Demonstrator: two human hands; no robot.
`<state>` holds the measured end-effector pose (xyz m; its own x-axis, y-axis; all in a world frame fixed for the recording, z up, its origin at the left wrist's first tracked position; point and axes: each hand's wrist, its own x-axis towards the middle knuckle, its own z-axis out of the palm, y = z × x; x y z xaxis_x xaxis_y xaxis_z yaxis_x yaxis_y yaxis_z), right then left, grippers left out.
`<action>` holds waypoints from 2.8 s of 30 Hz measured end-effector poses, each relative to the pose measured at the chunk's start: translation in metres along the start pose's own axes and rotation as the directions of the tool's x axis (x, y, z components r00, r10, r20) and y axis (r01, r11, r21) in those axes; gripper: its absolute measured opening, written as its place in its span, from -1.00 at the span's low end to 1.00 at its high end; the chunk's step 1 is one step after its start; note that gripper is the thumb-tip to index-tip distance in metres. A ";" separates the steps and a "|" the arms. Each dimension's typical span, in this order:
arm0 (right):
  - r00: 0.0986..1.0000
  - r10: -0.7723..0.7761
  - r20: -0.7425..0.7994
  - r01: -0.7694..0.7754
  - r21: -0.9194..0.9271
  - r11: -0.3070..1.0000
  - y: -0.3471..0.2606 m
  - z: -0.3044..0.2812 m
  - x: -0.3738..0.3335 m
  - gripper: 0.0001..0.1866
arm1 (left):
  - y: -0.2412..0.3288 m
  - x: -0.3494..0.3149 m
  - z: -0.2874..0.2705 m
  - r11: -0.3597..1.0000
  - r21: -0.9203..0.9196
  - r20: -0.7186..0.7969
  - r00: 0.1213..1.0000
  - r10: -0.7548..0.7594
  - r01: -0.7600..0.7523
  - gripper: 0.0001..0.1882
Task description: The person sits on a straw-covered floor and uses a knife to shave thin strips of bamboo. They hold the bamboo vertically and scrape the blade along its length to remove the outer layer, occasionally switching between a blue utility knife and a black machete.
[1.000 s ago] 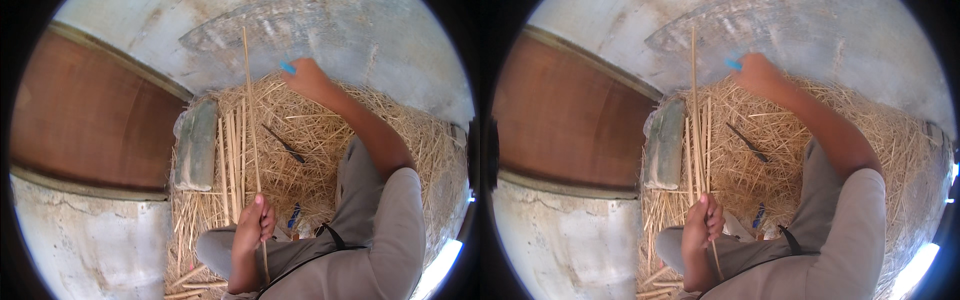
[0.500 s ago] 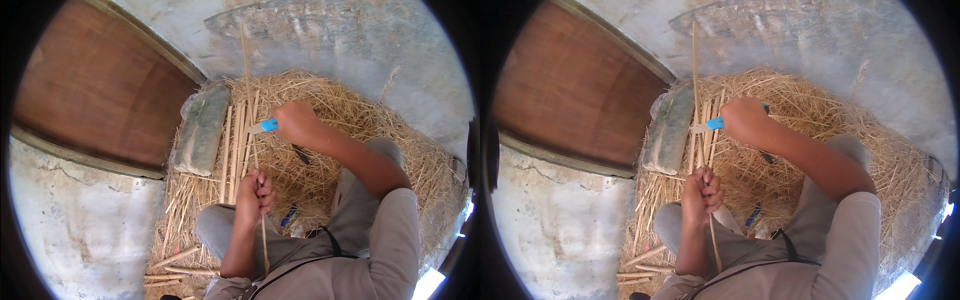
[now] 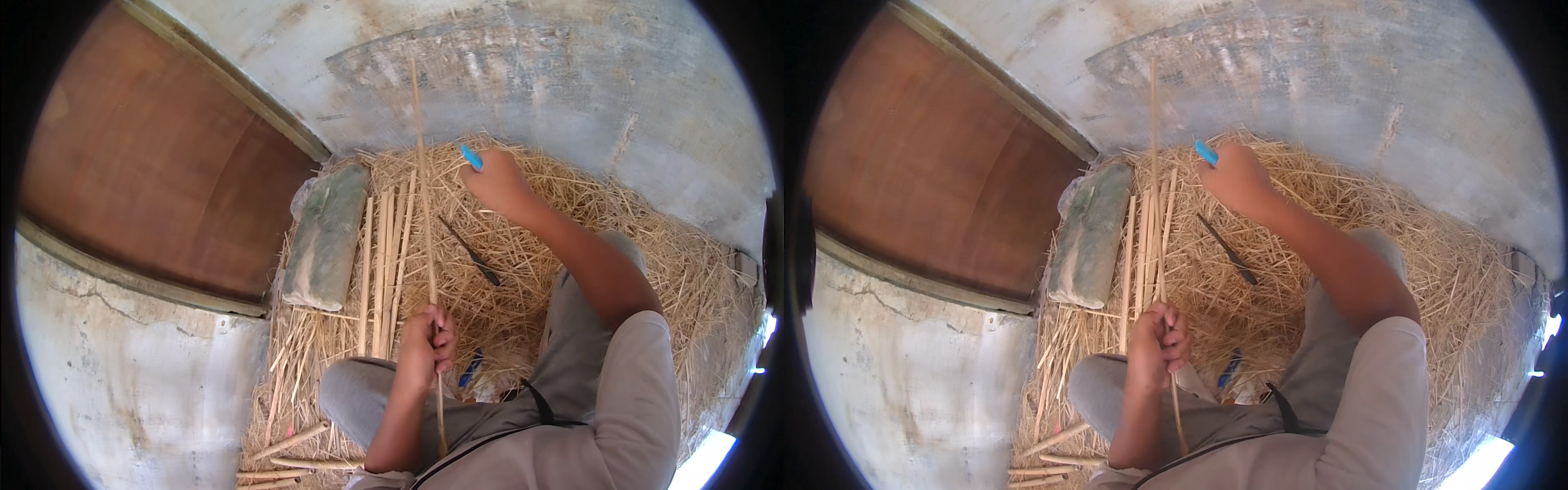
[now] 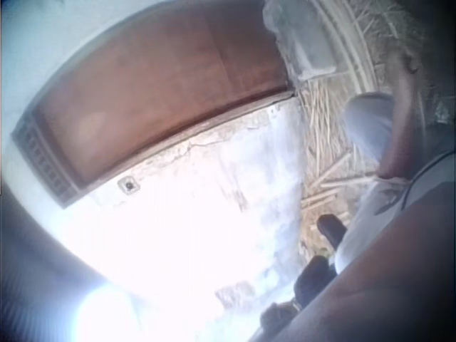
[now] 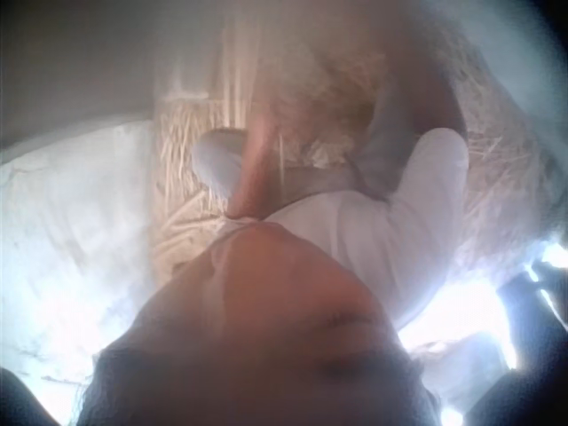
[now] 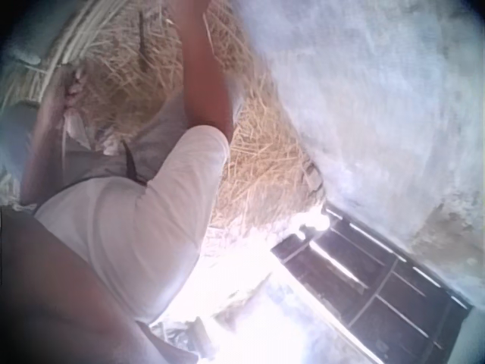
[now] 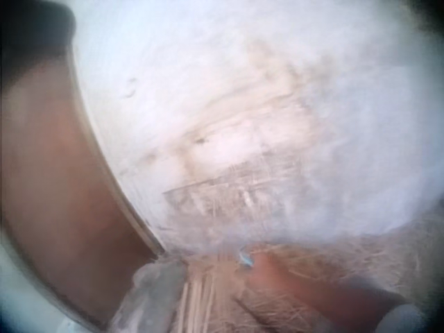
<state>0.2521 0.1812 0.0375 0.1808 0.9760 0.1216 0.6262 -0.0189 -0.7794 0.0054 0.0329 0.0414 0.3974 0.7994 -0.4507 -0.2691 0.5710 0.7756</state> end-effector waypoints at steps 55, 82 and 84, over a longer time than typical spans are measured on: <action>0.971 -0.199 -0.131 0.209 0.067 0.976 -0.003 -0.005 -0.010 -0.70 | -0.005 -0.030 -0.024 0.917 0.375 0.051 0.991 0.127 -0.137 -0.62; 0.979 -0.152 -0.133 0.095 -0.363 0.927 -0.005 -0.041 0.054 -0.81 | -0.014 -0.035 0.013 0.302 0.898 0.130 0.850 0.511 -0.319 -0.61; 0.972 -0.120 -0.205 0.046 -0.333 0.942 -0.001 -0.045 0.060 -0.82 | -0.017 -0.037 0.014 0.306 0.898 0.136 0.862 0.488 -0.315 -0.62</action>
<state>0.2965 0.2298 0.0734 0.2558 0.9060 0.3371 0.8504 -0.0451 -0.5242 0.0076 -0.0090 0.0515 0.3307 0.9424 0.0506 0.5806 -0.2454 0.7763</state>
